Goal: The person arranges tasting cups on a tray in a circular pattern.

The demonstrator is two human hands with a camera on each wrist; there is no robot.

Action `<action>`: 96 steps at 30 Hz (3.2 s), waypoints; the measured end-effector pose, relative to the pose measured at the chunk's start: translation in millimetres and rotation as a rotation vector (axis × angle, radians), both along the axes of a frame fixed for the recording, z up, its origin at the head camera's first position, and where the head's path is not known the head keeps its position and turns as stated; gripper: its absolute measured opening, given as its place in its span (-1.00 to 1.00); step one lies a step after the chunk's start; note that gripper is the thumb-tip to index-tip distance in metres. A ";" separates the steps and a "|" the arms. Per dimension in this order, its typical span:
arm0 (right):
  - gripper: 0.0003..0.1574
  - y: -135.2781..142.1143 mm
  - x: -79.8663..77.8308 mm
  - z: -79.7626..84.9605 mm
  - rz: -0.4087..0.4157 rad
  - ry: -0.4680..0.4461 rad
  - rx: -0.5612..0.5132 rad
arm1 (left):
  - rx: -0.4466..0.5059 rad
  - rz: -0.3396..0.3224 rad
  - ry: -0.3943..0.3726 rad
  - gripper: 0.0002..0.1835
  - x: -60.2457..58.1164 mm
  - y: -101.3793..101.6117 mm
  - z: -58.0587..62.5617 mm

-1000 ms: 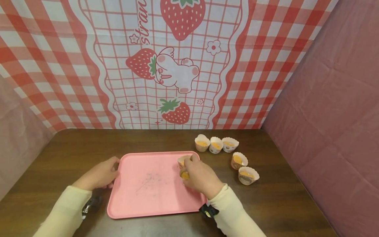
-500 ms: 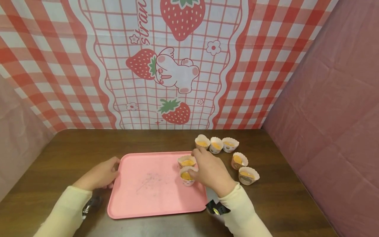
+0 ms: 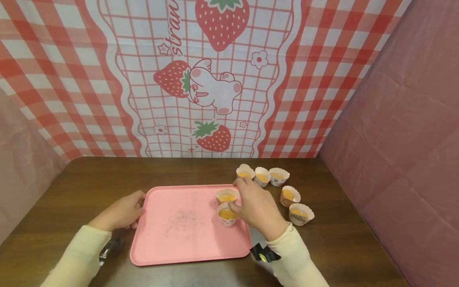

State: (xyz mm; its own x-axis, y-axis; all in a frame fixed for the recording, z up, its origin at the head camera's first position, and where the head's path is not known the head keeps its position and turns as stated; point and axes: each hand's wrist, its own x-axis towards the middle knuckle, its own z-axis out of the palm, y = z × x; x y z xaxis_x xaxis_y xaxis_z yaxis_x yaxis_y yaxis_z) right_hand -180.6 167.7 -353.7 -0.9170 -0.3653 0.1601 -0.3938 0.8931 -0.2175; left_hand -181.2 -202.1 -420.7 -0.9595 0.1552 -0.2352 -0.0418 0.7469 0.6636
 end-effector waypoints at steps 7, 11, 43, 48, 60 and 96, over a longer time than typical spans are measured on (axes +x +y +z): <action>-0.36 2.7 0.9 1.8 0.015 -0.001 -0.009 | 0.018 0.007 -0.008 -0.58 -0.9 1.5 -1.3; -0.35 2.4 1.4 2.0 0.012 0.011 0.009 | 0.017 0.002 -0.005 -0.58 -0.9 1.7 -2.4; -0.34 2.5 -0.4 1.5 -0.013 0.019 -0.015 | -0.001 -0.030 0.004 -0.61 -4.1 -2.6 -2.5; -0.38 5.1 -1.7 -0.7 -0.016 0.053 -0.030 | 0.003 -0.021 -0.004 -0.61 -5.5 -1.0 -3.0; -0.49 7.7 -3.1 2.1 -0.039 0.118 -0.077 | 0.047 -0.011 -0.017 -0.56 -3.3 -6.1 -6.5; -0.26 10.8 -15.8 -1.3 -0.101 0.090 -0.149 | 0.021 -0.023 -0.012 -0.57 -9.3 -7.4 -9.8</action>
State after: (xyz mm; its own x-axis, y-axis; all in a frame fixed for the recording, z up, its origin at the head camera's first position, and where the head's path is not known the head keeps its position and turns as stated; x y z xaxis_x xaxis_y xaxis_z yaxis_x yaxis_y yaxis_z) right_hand -196.4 178.6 -355.0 -0.9276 -0.2379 0.2881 -0.3271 0.8897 -0.3184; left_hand -190.5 -209.5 -430.5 -0.9528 0.1821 -0.2430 -0.0330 0.7335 0.6789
